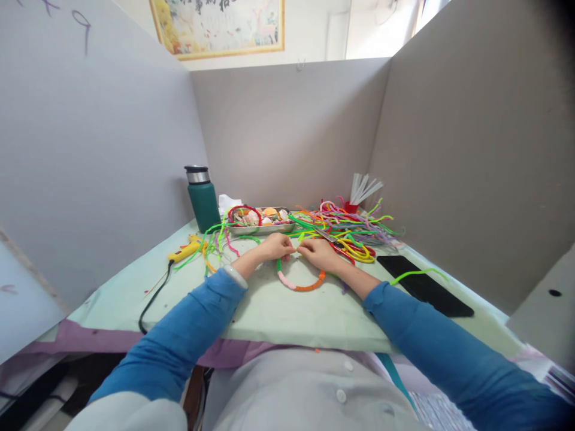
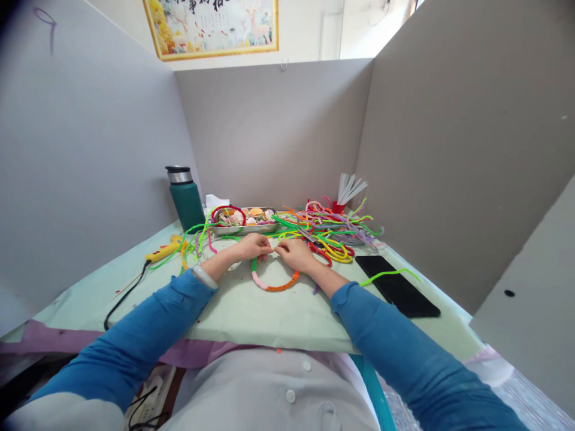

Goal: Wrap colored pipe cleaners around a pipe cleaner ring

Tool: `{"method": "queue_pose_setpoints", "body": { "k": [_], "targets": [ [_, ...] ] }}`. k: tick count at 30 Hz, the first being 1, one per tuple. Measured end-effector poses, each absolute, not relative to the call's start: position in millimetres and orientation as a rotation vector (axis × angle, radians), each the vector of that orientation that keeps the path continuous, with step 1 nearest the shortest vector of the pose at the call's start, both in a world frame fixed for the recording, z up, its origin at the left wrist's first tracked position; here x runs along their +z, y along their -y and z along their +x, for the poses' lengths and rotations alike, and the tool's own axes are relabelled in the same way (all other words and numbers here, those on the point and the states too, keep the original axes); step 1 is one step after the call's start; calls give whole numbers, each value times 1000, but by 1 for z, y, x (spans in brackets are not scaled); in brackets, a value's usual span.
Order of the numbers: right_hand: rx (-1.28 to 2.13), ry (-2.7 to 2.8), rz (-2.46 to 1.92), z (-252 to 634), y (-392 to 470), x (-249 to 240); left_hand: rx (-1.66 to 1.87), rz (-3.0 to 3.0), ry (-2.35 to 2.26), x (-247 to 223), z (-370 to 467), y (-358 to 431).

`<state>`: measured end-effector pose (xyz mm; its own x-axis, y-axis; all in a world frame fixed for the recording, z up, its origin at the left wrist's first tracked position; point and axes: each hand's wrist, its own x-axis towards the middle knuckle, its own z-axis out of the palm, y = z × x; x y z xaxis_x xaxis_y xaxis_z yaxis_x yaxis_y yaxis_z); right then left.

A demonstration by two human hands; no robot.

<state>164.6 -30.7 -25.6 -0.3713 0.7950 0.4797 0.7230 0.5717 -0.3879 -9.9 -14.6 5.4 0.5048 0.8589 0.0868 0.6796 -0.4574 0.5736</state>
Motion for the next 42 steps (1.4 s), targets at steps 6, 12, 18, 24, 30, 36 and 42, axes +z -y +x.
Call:
{"method": "queue_pose_setpoints", "body": {
  "k": [6,12,18,24,30,36,42],
  "targets": [
    [143,2168,-1206,164,31,-26,512,2230,-1229,4,-10,13],
    [141,2171,-1189,165,30,-26,505,2236,-1242,2,-11,10],
    [147,2180,-1188,165,31,-26,510,2209,-1197,0,-13,9],
    [133,2185,-1173,165,31,-26,518,2188,-1195,1,-13,10],
    [139,2187,-1182,165,31,-26,505,2146,-1187,3,-14,13],
    [153,2187,-1172,165,32,-25,534,2110,-1155,1,-14,10],
    [133,2152,-1184,165,29,-27,583,2041,-1147,2,-10,12]
  ]
}}
